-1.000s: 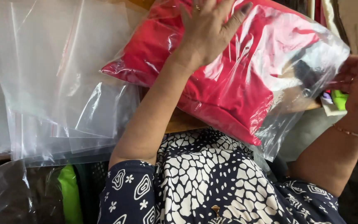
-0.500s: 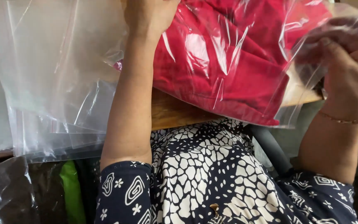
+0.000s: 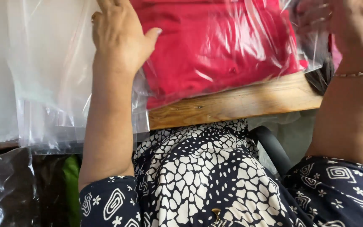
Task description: Placing a pink pillow into a clear plastic zip-lock bag and sealing it.
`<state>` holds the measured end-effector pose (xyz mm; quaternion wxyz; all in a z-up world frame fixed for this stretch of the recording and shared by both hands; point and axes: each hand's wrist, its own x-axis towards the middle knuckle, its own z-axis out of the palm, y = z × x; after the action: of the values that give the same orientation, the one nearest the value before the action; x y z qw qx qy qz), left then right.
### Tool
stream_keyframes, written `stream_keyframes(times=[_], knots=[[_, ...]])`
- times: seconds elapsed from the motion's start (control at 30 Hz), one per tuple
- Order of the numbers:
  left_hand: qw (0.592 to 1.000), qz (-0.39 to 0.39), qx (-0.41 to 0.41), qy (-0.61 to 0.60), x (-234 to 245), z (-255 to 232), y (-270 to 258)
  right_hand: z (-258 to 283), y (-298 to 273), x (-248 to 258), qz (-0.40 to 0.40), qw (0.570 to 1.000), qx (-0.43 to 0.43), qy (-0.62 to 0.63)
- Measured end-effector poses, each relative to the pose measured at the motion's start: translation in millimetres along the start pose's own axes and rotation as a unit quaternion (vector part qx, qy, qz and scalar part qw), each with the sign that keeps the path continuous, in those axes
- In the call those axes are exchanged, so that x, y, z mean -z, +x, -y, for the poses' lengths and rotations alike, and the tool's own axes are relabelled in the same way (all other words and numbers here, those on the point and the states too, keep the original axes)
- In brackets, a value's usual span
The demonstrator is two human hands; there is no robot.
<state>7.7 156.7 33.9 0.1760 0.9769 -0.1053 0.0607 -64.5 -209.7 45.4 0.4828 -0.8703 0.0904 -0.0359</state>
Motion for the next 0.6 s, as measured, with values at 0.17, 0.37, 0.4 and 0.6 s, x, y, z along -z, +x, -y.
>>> stream_keyframes(times=[0.17,0.37,0.4,0.6], knots=[[0.992,0.093,-0.058,0.056,-18.6,-32.5,-6.2,-56.1,1.3,-0.6,0.041,0.999,0.000,-0.032],[0.970,0.119,-0.203,0.070,-64.8,-54.0,1.0,-77.0,-9.4,-6.7,0.034,0.987,-0.099,0.122],[0.967,0.132,-0.200,0.083,-69.7,-57.1,3.3,-90.9,-4.3,-4.8,0.116,0.959,-0.104,0.234],[0.967,0.114,-0.199,0.107,-88.5,-64.2,3.6,-70.0,6.0,-43.9,0.318,0.836,-0.039,0.445]])
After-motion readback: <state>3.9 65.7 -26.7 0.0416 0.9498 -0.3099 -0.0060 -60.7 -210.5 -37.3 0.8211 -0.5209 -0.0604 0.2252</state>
